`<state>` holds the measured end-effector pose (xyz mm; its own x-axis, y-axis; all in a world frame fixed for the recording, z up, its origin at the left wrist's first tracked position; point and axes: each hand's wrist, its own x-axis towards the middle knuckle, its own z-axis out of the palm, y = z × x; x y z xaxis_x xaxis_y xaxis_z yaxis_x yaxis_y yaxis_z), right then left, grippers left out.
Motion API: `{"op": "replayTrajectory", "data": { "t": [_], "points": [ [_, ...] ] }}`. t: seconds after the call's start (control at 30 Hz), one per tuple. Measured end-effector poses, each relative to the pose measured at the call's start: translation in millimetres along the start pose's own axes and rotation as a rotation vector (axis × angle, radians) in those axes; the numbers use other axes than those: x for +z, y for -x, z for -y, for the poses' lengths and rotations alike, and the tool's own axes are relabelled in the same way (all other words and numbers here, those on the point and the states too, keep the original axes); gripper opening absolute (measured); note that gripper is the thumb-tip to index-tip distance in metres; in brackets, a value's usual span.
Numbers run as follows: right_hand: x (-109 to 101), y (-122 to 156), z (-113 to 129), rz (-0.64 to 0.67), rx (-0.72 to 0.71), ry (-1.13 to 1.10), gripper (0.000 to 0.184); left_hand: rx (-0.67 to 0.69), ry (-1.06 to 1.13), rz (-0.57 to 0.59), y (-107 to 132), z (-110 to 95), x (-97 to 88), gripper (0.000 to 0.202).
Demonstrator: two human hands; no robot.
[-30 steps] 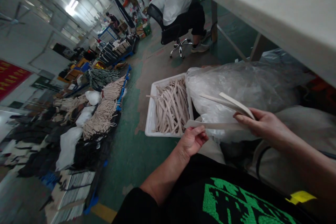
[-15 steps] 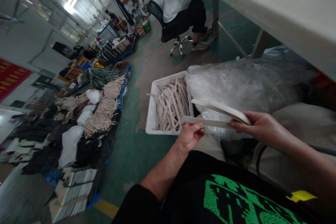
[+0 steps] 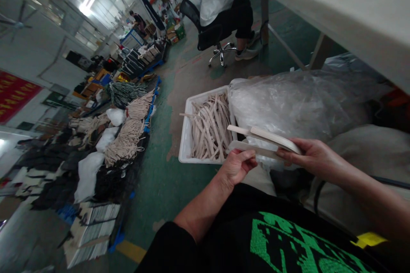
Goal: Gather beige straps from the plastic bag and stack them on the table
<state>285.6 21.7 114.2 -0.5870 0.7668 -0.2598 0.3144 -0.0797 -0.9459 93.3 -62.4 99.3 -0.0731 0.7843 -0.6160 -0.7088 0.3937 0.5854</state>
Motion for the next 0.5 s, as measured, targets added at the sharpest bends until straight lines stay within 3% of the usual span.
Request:
{"op": "replayTrajectory", "data": {
  "t": [0.2, 0.4, 0.5],
  "points": [
    [-6, 3, 8, -0.207, 0.105, -0.206, 0.065, -0.152, 0.157, 0.083, 7, -9, -2.1, 0.038],
    [15, -4, 0, -0.002, -0.084, -0.131, 0.046, -0.318, 0.146, 0.181, 5, 0, -2.9, 0.026],
    [22, -6, -12, -0.049, -0.168, 0.061, 0.033, -0.313, 0.101, 0.215, -3, 11, -6.5, 0.027]
  ]
}}
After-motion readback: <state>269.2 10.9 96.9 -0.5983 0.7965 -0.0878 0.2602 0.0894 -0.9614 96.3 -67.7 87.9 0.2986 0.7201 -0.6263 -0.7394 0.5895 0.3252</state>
